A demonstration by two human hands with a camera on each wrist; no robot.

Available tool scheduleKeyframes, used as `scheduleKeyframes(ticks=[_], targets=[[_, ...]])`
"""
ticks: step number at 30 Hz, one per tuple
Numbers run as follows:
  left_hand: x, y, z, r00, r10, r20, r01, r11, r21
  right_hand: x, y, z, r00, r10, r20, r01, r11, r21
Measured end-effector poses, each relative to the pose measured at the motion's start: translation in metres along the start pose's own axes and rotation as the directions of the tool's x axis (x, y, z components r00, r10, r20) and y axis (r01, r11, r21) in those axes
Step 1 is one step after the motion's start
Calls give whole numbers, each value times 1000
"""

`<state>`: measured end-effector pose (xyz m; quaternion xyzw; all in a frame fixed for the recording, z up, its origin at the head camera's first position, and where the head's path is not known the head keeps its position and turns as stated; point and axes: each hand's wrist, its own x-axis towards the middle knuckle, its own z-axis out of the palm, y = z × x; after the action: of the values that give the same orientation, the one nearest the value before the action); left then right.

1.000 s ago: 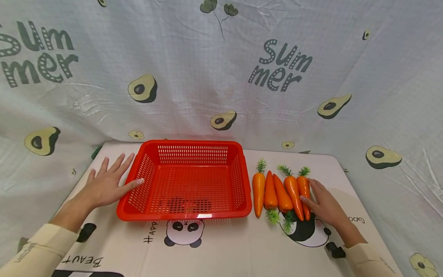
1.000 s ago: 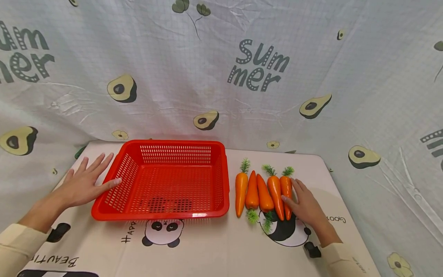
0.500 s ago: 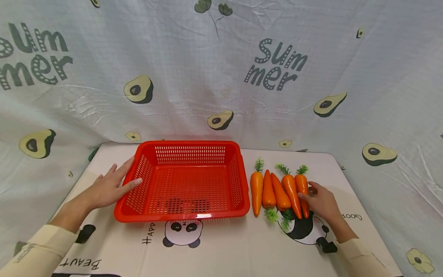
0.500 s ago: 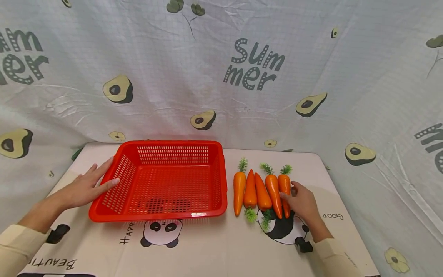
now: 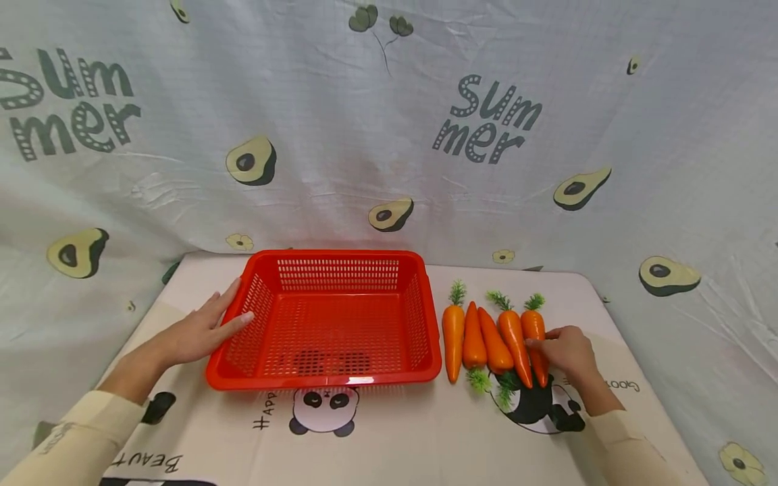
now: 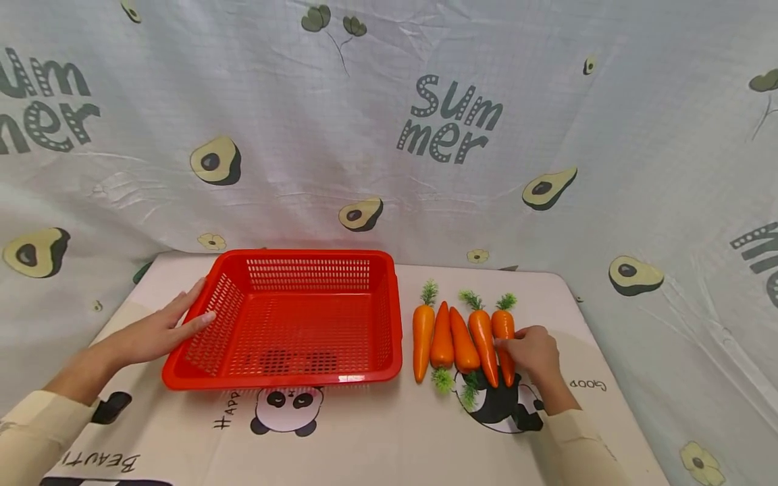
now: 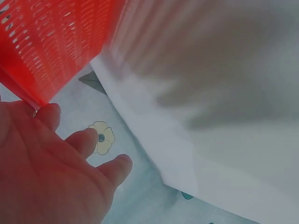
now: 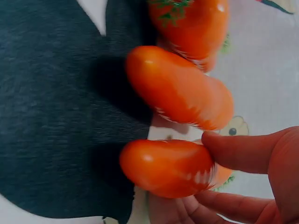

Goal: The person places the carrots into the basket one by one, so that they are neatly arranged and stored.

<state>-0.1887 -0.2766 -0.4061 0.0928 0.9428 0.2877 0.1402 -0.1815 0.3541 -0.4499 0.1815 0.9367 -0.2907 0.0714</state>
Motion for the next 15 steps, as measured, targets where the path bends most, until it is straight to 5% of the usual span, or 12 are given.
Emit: scheduleKeyframes(ticks=[15], targets=[[-1,-1,2,999,3,46,3,992,-127,2,1,-9,999,43,-5,-43,998,48]])
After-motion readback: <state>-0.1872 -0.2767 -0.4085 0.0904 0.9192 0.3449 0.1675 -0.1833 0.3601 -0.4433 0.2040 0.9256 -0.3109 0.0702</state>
